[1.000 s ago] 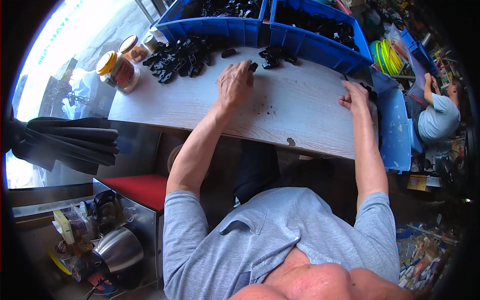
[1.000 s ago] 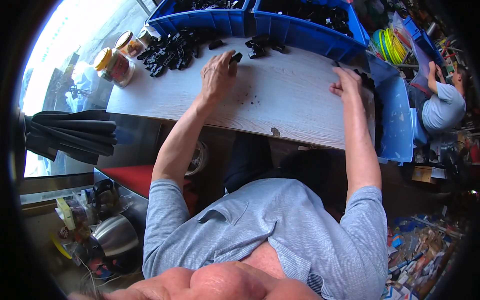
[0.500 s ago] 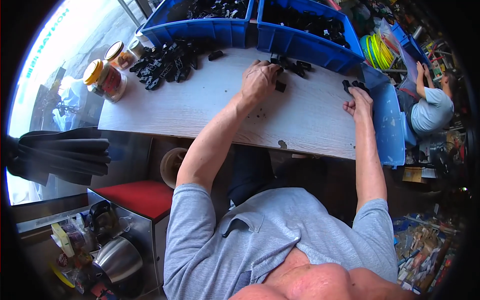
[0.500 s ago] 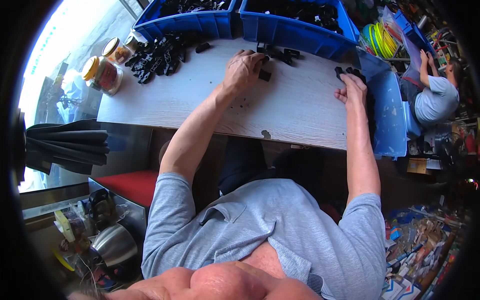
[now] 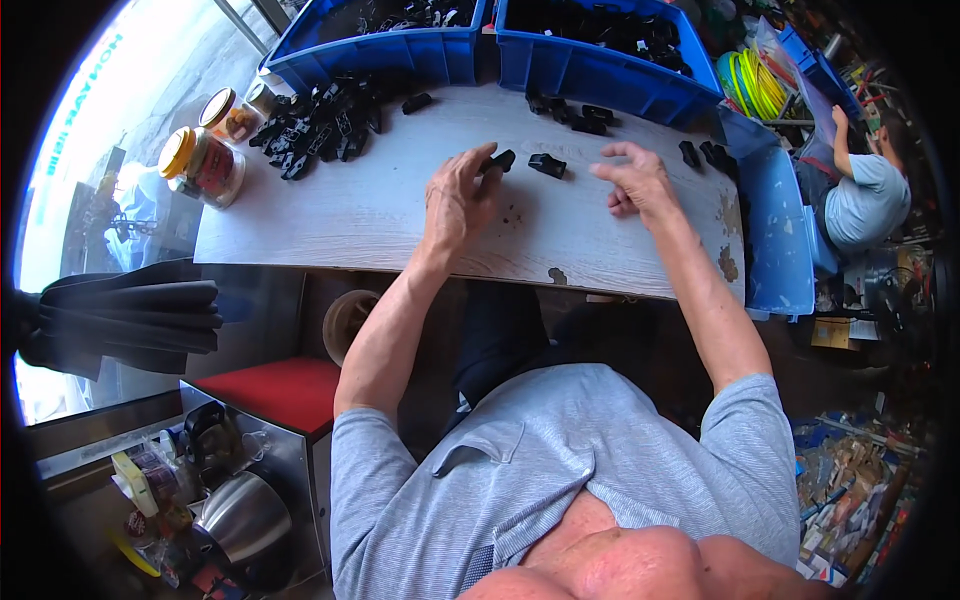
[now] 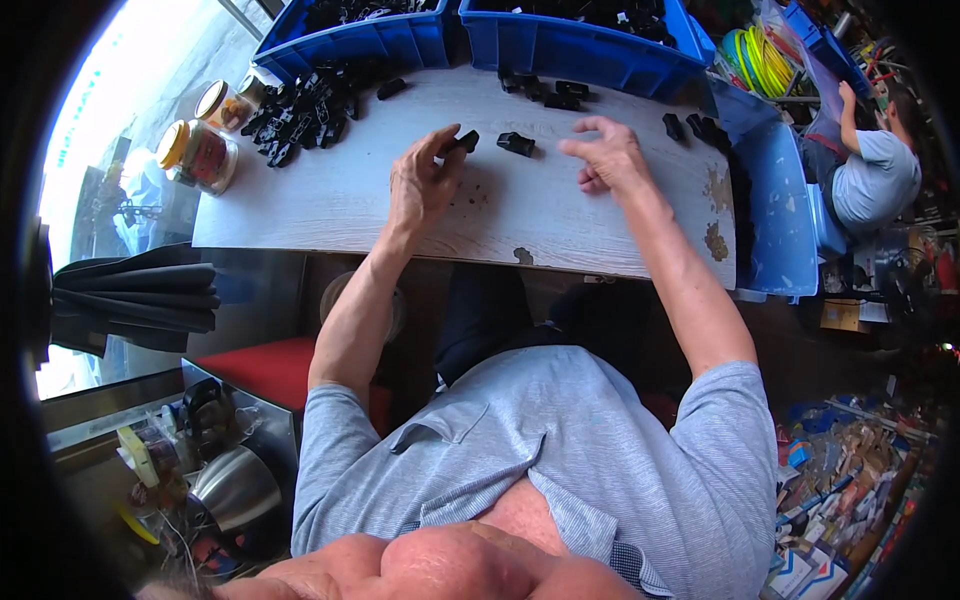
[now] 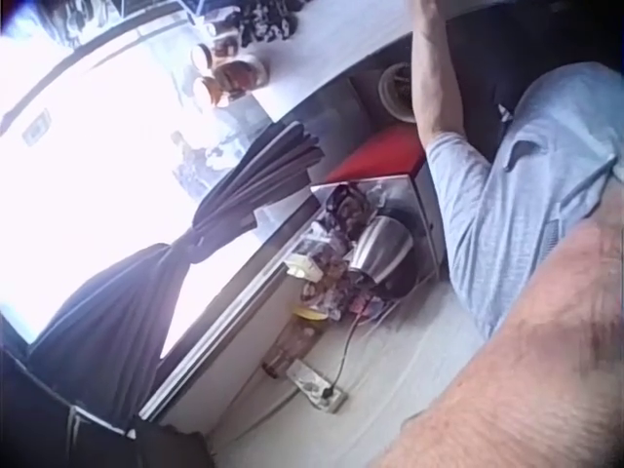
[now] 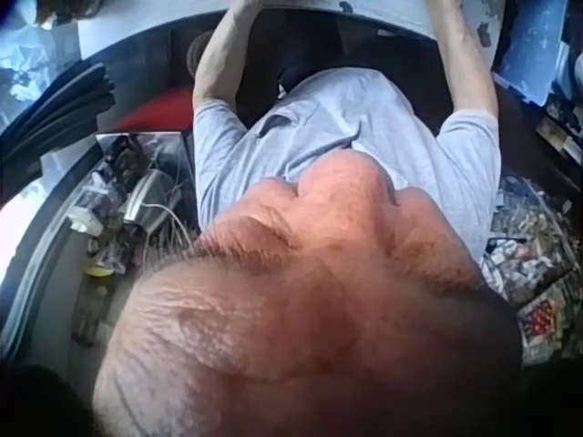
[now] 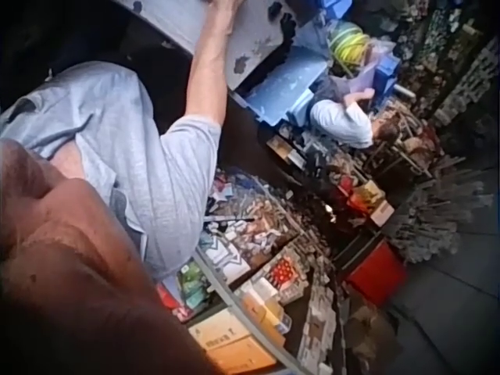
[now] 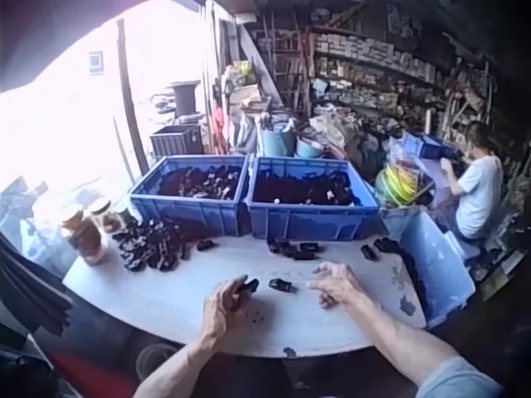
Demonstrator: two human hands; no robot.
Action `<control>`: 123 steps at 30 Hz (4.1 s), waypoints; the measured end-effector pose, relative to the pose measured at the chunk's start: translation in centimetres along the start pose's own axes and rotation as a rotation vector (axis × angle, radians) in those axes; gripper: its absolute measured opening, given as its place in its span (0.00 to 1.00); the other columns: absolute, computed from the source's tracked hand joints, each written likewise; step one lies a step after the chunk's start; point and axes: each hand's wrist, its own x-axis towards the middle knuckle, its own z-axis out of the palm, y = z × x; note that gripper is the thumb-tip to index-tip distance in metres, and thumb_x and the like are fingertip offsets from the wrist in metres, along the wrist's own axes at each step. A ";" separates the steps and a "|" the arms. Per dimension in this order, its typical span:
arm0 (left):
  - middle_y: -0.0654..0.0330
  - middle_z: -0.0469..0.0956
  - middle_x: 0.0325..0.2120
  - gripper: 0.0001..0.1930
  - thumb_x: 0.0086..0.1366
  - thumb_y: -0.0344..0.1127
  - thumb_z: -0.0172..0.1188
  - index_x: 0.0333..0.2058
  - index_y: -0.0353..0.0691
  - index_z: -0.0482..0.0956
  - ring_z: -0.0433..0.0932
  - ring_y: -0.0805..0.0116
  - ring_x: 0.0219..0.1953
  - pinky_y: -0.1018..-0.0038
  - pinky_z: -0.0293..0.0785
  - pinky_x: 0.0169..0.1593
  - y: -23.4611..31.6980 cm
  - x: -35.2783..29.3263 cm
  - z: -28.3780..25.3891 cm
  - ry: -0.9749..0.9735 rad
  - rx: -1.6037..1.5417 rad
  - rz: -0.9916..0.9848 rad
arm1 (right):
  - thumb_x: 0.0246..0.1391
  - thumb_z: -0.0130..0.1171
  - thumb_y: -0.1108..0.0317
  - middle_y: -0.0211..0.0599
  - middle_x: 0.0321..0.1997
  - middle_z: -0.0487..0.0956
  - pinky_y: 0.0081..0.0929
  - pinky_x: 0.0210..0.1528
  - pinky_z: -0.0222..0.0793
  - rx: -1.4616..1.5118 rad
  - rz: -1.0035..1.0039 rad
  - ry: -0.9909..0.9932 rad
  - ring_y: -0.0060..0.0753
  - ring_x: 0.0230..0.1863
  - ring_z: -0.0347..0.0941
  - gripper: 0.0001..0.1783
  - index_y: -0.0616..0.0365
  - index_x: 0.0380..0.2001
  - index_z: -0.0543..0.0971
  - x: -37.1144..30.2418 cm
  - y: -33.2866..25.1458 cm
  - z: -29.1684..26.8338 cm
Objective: Assembling small black plastic components by hand at a workstation.
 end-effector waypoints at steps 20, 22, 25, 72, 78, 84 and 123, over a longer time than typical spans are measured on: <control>0.57 0.85 0.40 0.15 0.71 0.29 0.60 0.54 0.31 0.80 0.82 0.75 0.38 0.80 0.80 0.38 2.5 0.8 3.2 0.096 -0.855 -0.464 | 0.52 0.71 0.54 0.26 0.15 0.69 0.28 0.20 0.77 0.232 -0.103 -0.142 0.22 0.13 0.69 0.25 0.60 0.48 0.81 -1.9 -0.2 6.7; 0.58 0.85 0.41 0.15 0.71 0.28 0.60 0.54 0.31 0.80 0.81 0.77 0.38 0.79 0.81 0.39 2.1 0.8 4.0 0.070 -0.823 -0.360 | 0.53 0.71 0.59 0.27 0.17 0.72 0.30 0.22 0.79 0.207 -0.101 -0.298 0.20 0.14 0.66 0.21 0.61 0.45 0.83 -2.4 -0.5 7.2; 0.57 0.85 0.37 0.14 0.70 0.28 0.60 0.52 0.30 0.81 0.81 0.75 0.37 0.77 0.79 0.42 2.4 0.7 4.3 0.043 -1.047 -0.405 | 0.54 0.69 0.61 0.29 0.19 0.73 0.32 0.22 0.81 0.204 -0.067 -0.292 0.22 0.14 0.68 0.18 0.61 0.44 0.83 -1.6 0.0 7.0; 0.57 0.81 0.52 0.23 0.62 0.26 0.61 0.56 0.49 0.80 0.77 0.53 0.55 0.60 0.73 0.58 1.6 1.2 0.8 -0.163 0.187 0.302 | 0.51 0.67 0.72 0.26 0.17 0.73 0.26 0.15 0.69 -0.163 -0.038 -0.161 0.22 0.13 0.71 0.17 0.61 0.45 0.79 -1.7 -0.6 7.0; 0.53 0.82 0.47 0.16 0.61 0.32 0.61 0.49 0.43 0.82 0.79 0.47 0.49 0.55 0.78 0.50 -5.6 8.3 -2.8 0.051 0.737 -0.035 | 0.49 0.73 0.65 0.25 0.15 0.71 0.27 0.18 0.76 0.000 0.038 -0.129 0.23 0.14 0.73 0.24 0.62 0.49 0.78 -3.1 -0.6 4.8; 0.53 0.79 0.44 0.11 0.58 0.29 0.59 0.39 0.43 0.84 0.79 0.49 0.45 0.57 0.81 0.45 -8.0 8.4 -3.0 0.032 0.752 0.056 | 0.51 0.72 0.65 0.27 0.15 0.72 0.27 0.20 0.81 0.209 0.053 0.092 0.24 0.15 0.75 0.25 0.61 0.51 0.78 -1.4 1.8 -2.3; 0.47 0.84 0.29 0.10 0.62 0.36 0.59 0.33 0.41 0.88 0.84 0.47 0.37 0.54 0.80 0.44 -3.9 8.8 -0.8 -0.093 0.559 0.112 | 0.54 0.68 0.62 0.34 0.26 0.80 0.24 0.16 0.72 -0.271 -0.127 0.214 0.22 0.16 0.71 0.22 0.52 0.53 0.82 5.3 -1.3 2.1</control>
